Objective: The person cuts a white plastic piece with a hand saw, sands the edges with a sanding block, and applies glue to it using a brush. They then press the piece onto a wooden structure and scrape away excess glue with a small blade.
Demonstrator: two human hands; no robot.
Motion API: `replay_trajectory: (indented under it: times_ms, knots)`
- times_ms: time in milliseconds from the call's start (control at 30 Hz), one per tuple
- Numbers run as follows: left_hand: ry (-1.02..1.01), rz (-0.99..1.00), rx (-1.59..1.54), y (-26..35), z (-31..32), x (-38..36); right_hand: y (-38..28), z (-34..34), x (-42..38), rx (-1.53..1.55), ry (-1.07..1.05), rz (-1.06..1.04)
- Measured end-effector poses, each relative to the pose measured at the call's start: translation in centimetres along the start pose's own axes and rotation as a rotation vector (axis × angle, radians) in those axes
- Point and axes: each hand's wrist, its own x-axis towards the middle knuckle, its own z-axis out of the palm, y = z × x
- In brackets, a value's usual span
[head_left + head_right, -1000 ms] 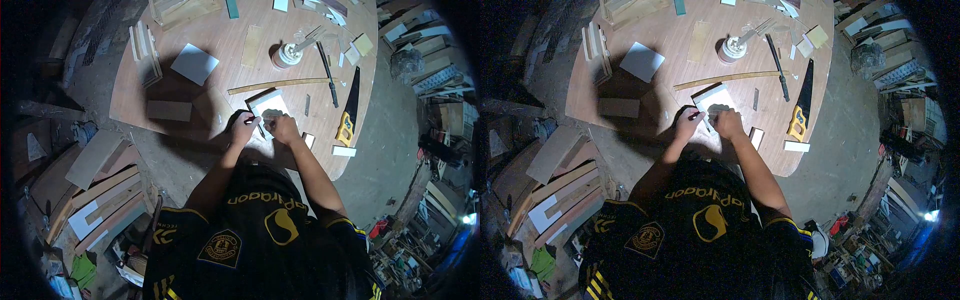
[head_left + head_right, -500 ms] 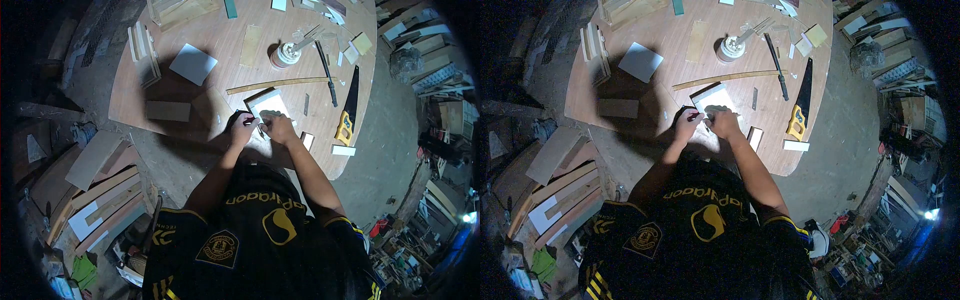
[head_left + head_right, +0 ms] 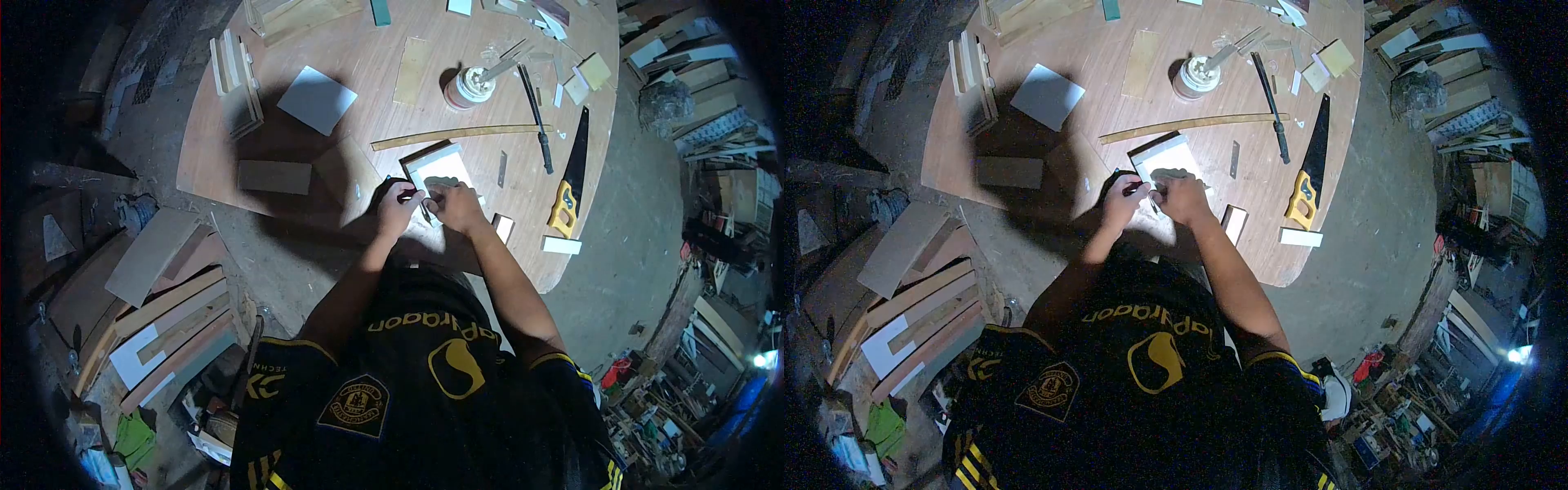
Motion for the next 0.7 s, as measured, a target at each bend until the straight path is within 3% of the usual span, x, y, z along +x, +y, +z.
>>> replay_trajectory:
  times_ms: [300,433,567,700]
  knots:
    - [0.048,-0.004,0.011,-1.2,0.3,0.1,0.0,0.6,0.5,-0.028,-0.018,0.032]
    - [0.033,-0.054,-0.106,-0.5,0.3,-0.3,0.1,0.5,0.4,0.02,0.055,-0.032]
    - [-0.022,-0.118,0.009,-0.1,0.1,-0.4,0.2,0.9,0.4,-0.013,0.178,-0.105]
    - [-0.019,-0.135,0.004,0.3,0.1,-0.5,0.6,1.1,0.6,-0.091,0.132,-0.095]
